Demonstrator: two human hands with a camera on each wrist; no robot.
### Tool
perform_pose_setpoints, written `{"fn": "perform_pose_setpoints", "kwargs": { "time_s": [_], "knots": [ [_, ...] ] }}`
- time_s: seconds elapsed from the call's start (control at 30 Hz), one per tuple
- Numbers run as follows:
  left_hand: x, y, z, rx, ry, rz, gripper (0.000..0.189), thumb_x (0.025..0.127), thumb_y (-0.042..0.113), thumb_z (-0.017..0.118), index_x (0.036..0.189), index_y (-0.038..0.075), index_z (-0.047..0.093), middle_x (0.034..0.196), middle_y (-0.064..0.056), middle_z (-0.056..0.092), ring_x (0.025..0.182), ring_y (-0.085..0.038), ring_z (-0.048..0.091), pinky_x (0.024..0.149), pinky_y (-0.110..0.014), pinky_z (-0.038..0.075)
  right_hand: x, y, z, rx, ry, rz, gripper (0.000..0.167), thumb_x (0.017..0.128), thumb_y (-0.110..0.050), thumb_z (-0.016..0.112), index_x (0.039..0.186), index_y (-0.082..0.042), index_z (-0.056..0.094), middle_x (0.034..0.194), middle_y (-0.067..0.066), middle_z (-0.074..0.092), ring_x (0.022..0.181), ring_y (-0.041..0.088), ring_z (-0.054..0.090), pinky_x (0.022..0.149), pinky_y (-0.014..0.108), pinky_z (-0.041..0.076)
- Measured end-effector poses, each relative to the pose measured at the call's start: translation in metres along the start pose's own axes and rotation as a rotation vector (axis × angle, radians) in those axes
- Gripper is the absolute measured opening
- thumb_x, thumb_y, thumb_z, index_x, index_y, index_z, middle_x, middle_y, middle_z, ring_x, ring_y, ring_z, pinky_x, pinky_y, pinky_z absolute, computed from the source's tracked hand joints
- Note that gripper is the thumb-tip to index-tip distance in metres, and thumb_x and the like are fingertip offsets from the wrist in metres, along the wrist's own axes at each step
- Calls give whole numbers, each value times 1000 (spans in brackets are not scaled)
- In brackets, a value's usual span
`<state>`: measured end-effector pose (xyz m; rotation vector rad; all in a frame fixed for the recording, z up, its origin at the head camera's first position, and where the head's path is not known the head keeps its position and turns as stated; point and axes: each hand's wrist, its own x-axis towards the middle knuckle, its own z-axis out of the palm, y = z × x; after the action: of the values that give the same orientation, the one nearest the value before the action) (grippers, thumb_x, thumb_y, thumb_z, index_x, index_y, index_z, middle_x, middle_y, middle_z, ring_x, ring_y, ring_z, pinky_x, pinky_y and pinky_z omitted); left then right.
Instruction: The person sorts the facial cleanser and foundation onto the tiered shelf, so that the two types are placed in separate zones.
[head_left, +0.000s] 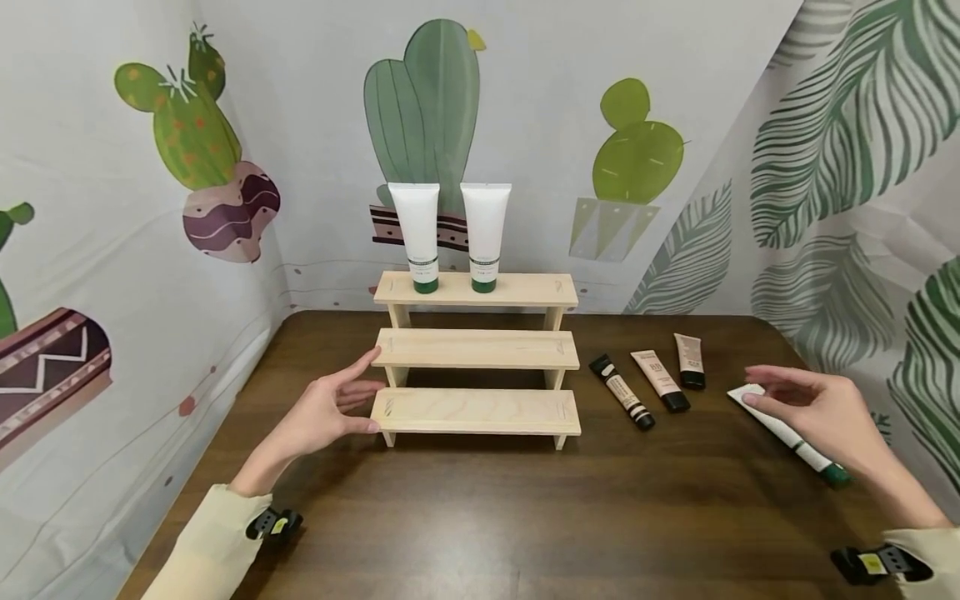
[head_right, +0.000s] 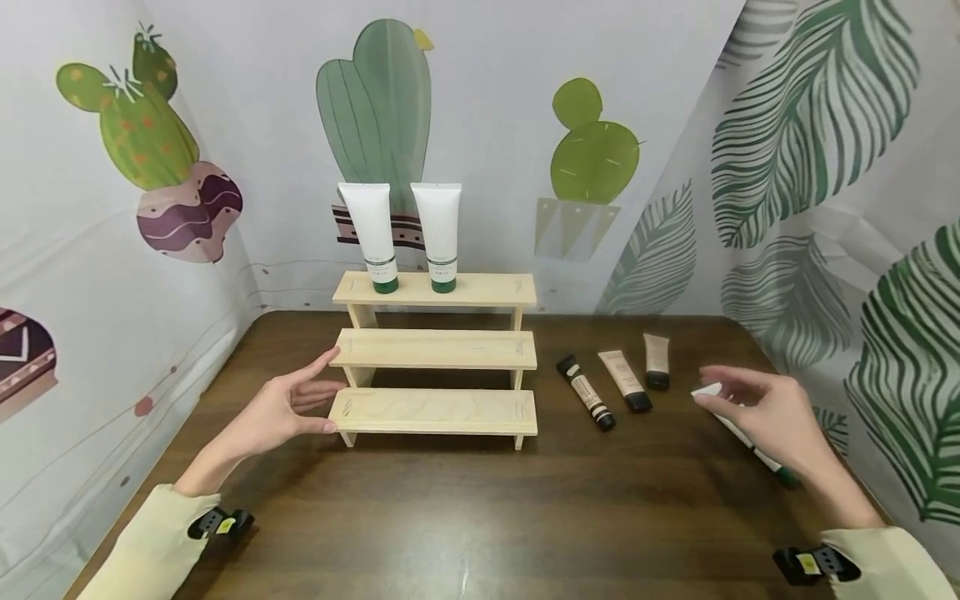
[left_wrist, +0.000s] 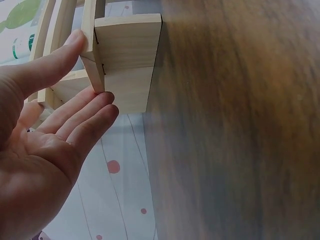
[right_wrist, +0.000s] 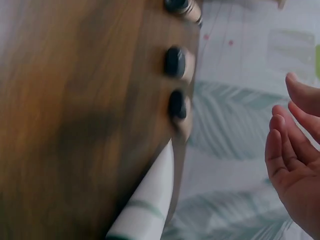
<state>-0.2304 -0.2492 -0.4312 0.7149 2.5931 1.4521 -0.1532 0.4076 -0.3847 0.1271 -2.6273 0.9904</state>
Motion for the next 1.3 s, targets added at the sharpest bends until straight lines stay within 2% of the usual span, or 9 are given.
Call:
{"fn": "perform_pose_setpoints", "kwargs": {
  "time_s": [0.23,0.47,0.57,0.73,0.8,0.97,1.07,1.17,1.3],
  "knots": [
    [0,0,1,-6,4,3,110,78,-6,90,168,17,31,137,-24,66,126,-37,65,106,-47,54,-6,33,-16,-114,-58,7,37,88,-19,89,119,-2,76,82,-8,73,70,4,64,51,20,45],
    [-1,-1,1,-4,3,-1,110,78,-5,91,168,17,31,135,-23,67,125,-37,65,105,-47,54,-10,63,-28,-268,-144,-12,48,85,-22,91,123,3,74,83,-4,74,68,-2,61,53,22,47],
    [-1,0,1,-2,5,2,110,78,-6,91,168,17,31,135,-23,67,125,-37,65,105,-47,54,-13,75,-30,-265,-183,2,51,85,-20,91,124,6,73,92,6,75,64,3,57,50,25,43],
    [-1,1,2,-10,5,8,110,78,-6,90,168,17,31,135,-24,67,125,-37,65,105,-47,53,-15,88,-34,-218,-236,51,56,85,-21,91,127,9,70,100,9,72,62,10,53,49,27,37],
    [-1,0,2,-24,4,10,110,78,-7,90,168,17,31,136,-25,66,125,-39,65,105,-49,53,-13,91,-37,-199,-280,100,62,88,-25,89,132,11,65,105,11,71,67,11,55,51,27,42],
    [0,-1,2,-48,2,21,110,78,-7,90,168,17,31,136,-27,65,125,-40,64,106,-52,52,-8,99,-42,-154,-383,228,74,94,-30,83,143,17,53,123,31,65,77,10,59,60,29,54],
    [1,-3,2,-46,2,26,109,79,-5,90,168,18,31,136,-27,65,126,-39,64,106,-49,53,-6,104,-45,-134,-409,248,74,96,-28,81,143,19,50,129,37,60,79,10,59,63,30,56],
    [0,-4,3,-47,2,26,109,79,-4,91,168,19,31,136,-27,65,125,-39,64,106,-49,53,-5,108,-44,-136,-415,236,74,95,-29,82,143,18,51,125,30,64,77,11,57,61,28,52],
    [-1,-3,3,-47,0,24,109,79,-4,90,168,19,31,136,-27,65,125,-40,65,105,-50,53,-8,115,-39,-126,-423,220,72,95,-28,82,143,17,52,99,11,69,73,12,55,57,27,43]
  ]
}}
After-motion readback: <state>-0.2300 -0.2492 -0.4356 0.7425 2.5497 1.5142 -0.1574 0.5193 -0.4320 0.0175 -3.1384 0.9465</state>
